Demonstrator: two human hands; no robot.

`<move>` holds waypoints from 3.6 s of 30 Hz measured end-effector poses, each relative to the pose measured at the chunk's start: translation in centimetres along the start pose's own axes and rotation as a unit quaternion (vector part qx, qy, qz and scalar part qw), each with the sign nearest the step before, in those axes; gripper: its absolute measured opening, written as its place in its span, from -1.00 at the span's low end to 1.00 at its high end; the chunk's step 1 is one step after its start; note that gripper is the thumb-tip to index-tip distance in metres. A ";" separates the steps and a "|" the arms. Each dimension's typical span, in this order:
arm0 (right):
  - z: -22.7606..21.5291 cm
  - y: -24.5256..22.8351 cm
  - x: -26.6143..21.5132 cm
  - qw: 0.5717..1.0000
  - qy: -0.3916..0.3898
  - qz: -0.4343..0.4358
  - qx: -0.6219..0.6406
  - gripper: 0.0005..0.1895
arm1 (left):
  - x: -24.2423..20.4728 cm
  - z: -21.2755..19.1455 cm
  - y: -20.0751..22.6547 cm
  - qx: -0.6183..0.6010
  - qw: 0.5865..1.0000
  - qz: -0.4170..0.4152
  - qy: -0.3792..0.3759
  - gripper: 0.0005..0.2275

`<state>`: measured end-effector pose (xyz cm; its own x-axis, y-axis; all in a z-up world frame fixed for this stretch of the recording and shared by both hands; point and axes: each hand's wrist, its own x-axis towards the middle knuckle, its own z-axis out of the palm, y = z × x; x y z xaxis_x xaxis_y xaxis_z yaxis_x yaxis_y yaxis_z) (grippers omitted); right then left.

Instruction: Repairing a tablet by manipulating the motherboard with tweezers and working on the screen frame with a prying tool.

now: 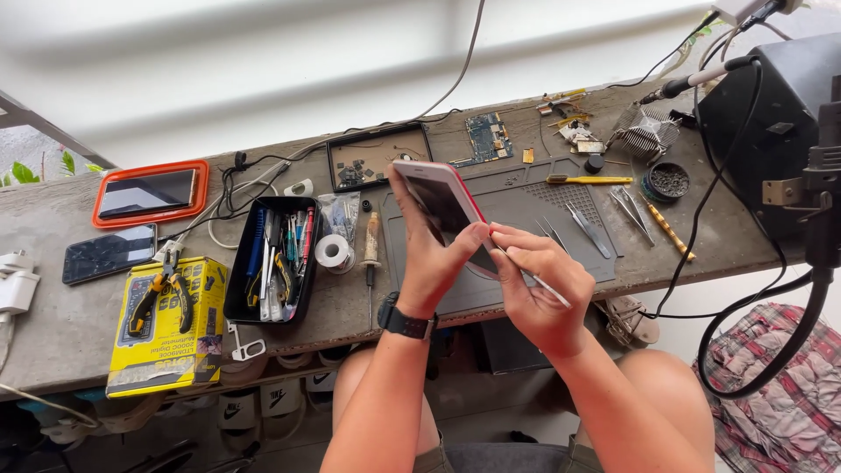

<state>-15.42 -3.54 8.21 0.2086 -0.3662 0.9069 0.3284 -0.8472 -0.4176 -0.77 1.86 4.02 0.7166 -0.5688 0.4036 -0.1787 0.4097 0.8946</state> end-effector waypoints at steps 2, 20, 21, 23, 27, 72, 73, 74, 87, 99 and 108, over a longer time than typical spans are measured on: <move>-0.1 0.1 0.1 1.000 -0.009 -0.008 -0.001 -0.84 | 0.1 -0.2 0.9 0.008 1.000 -0.012 -0.026 0.30; -0.2 -1.7 -0.4 0.996 -0.042 -0.076 -0.026 -0.84 | -1.0 0.1 5.2 0.058 0.995 -0.026 -0.076 0.15; -0.2 -1.8 -0.5 0.997 -0.031 -0.067 -0.026 -0.86 | -1.0 0.1 5.5 0.056 0.995 -0.023 -0.079 0.15; -0.1 -2.2 -0.6 0.998 -0.019 -0.057 -0.025 -0.87 | -1.0 0.1 5.7 0.055 0.995 -0.020 -0.081 0.15; -0.5 -3.4 -0.8 0.999 0.012 0.027 0.024 -0.85 | -0.9 -0.1 4.8 0.046 0.996 -0.014 -0.074 0.15; -0.1 -2.1 0.9 0.992 0.039 0.116 -0.013 -0.74 | -2.1 2.0 4.8 0.173 0.979 0.111 -0.011 0.10; 0.4 -2.3 0.9 0.997 0.047 0.037 -0.039 -0.78 | -2.1 2.0 4.8 0.182 0.976 0.122 -0.002 0.11; 0.4 -2.3 1.0 0.997 0.047 0.036 -0.040 -0.78 | -2.0 2.1 4.7 0.181 0.976 0.123 -0.003 0.11; 0.5 -2.0 1.2 0.997 0.012 0.074 0.007 -0.79 | -2.1 2.0 3.1 0.168 0.978 0.125 -0.005 0.12; -4.9 4.1 -0.7 0.945 -0.132 0.238 -0.180 -0.91 | -1.2 -0.4 3.6 0.108 0.992 0.063 0.006 0.23; -4.3 11.2 -6.4 0.797 -0.333 0.190 -0.467 -0.71 | -0.6 -2.1 3.5 0.104 0.993 0.023 -0.046 0.21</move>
<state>-17.02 -12.28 -2.05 0.6738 -0.6430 0.3640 -0.6389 -0.7545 -0.1502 -0.37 5.17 6.52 0.6417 -0.6197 0.4519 -0.3523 0.2852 0.8914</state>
